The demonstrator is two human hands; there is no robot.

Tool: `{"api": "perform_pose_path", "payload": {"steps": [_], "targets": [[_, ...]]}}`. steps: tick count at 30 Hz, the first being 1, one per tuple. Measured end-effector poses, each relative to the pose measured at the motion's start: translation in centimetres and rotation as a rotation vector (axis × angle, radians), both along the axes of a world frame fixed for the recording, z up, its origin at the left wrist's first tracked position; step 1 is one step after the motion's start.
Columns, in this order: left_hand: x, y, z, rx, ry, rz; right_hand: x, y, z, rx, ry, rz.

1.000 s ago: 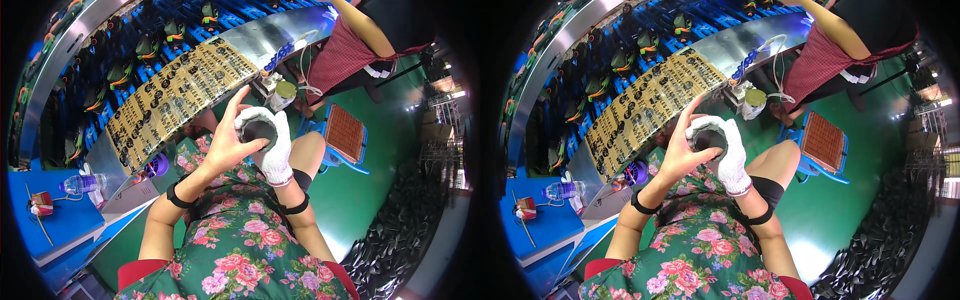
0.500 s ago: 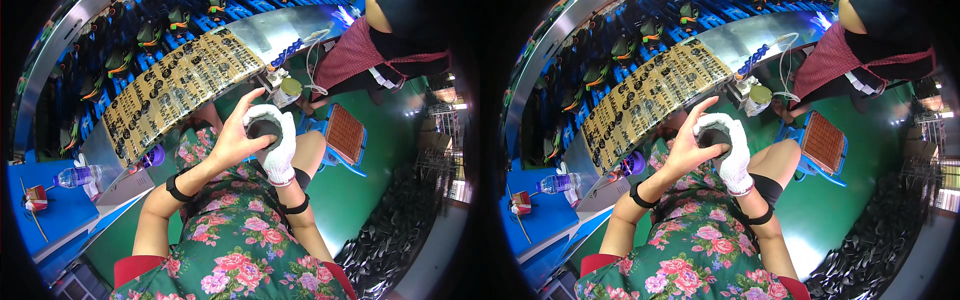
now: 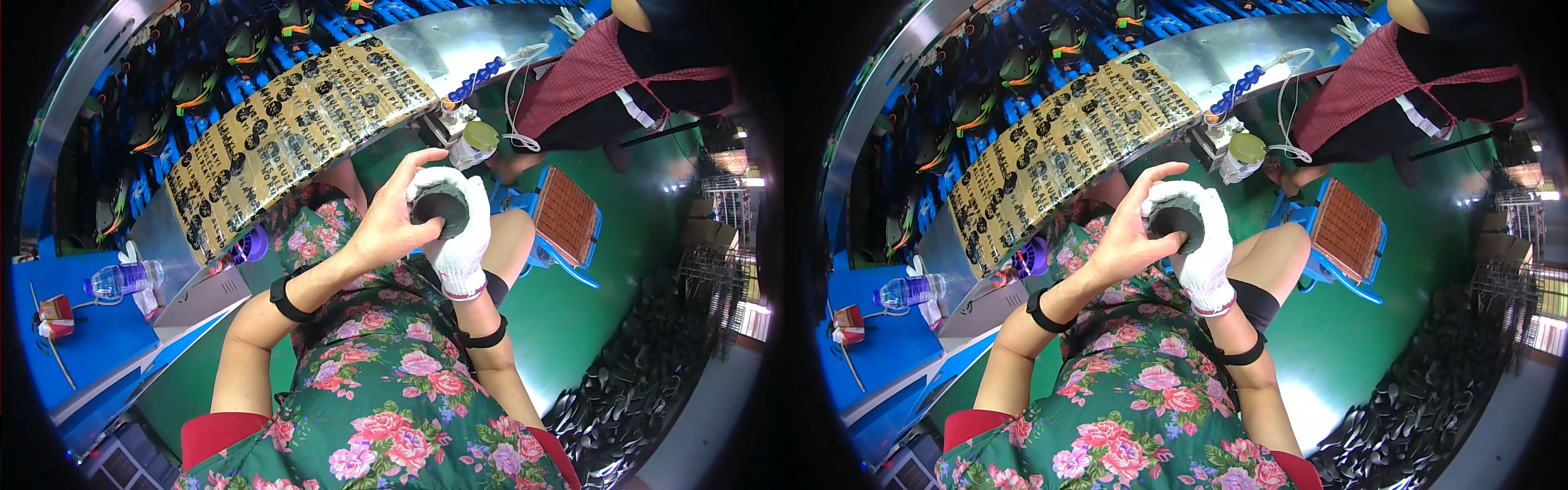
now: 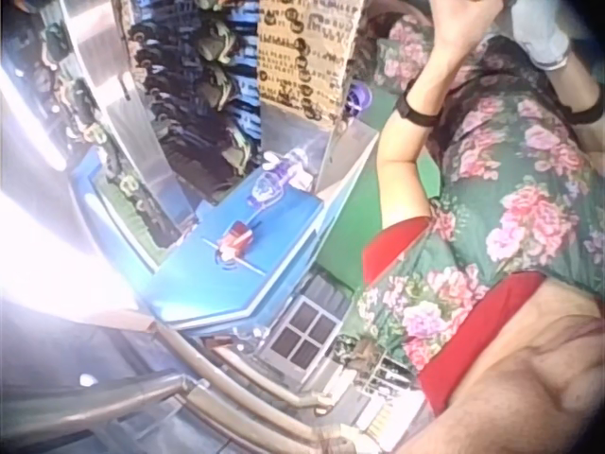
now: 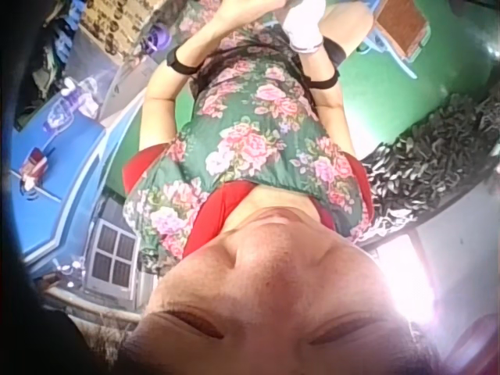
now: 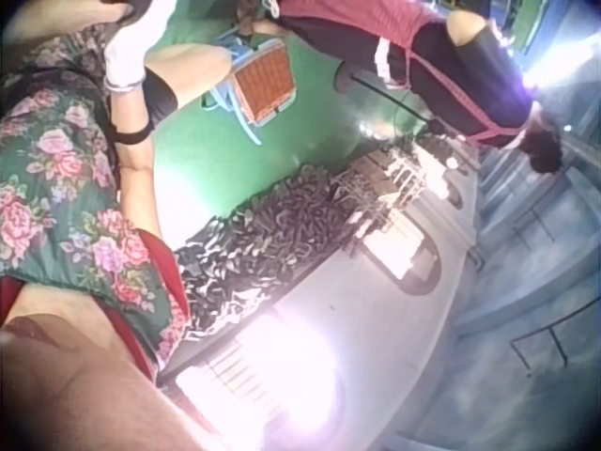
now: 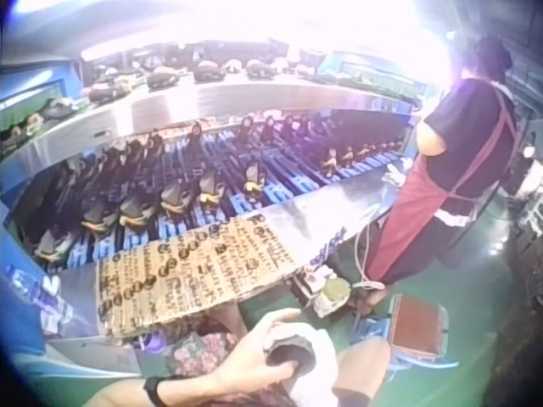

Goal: Inspecting and handling small round black shoe components at an assembly line.

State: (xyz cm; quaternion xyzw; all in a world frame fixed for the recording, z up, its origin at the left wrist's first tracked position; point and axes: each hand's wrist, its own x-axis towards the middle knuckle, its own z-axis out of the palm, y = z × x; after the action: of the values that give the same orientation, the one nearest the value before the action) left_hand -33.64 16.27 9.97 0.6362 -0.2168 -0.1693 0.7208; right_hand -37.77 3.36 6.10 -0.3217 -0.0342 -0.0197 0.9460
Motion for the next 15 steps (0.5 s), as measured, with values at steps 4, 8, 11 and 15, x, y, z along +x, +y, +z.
{"api": "perform_pose_path", "payload": {"steps": [4, 8, 11, 15], "targets": [[0.4, 0.2, -1.2, -0.013, 0.004, -0.028, 0.1, 0.3, 0.1, -0.149, 0.026, -0.095], [0.8, 0.7, -1.6, -0.003, 0.017, -0.073, 0.3, 0.4, 0.1, 0.005, 0.091, -0.040], [0.8, 0.9, -1.8, 0.010, 0.034, -0.081, 0.5, 0.8, 0.4, 0.057, 0.167, -0.056], [1.0, 1.4, -1.4, 0.043, 0.167, -0.118, 0.5, 0.8, 0.2, 0.041, 0.171, -0.018]]}}
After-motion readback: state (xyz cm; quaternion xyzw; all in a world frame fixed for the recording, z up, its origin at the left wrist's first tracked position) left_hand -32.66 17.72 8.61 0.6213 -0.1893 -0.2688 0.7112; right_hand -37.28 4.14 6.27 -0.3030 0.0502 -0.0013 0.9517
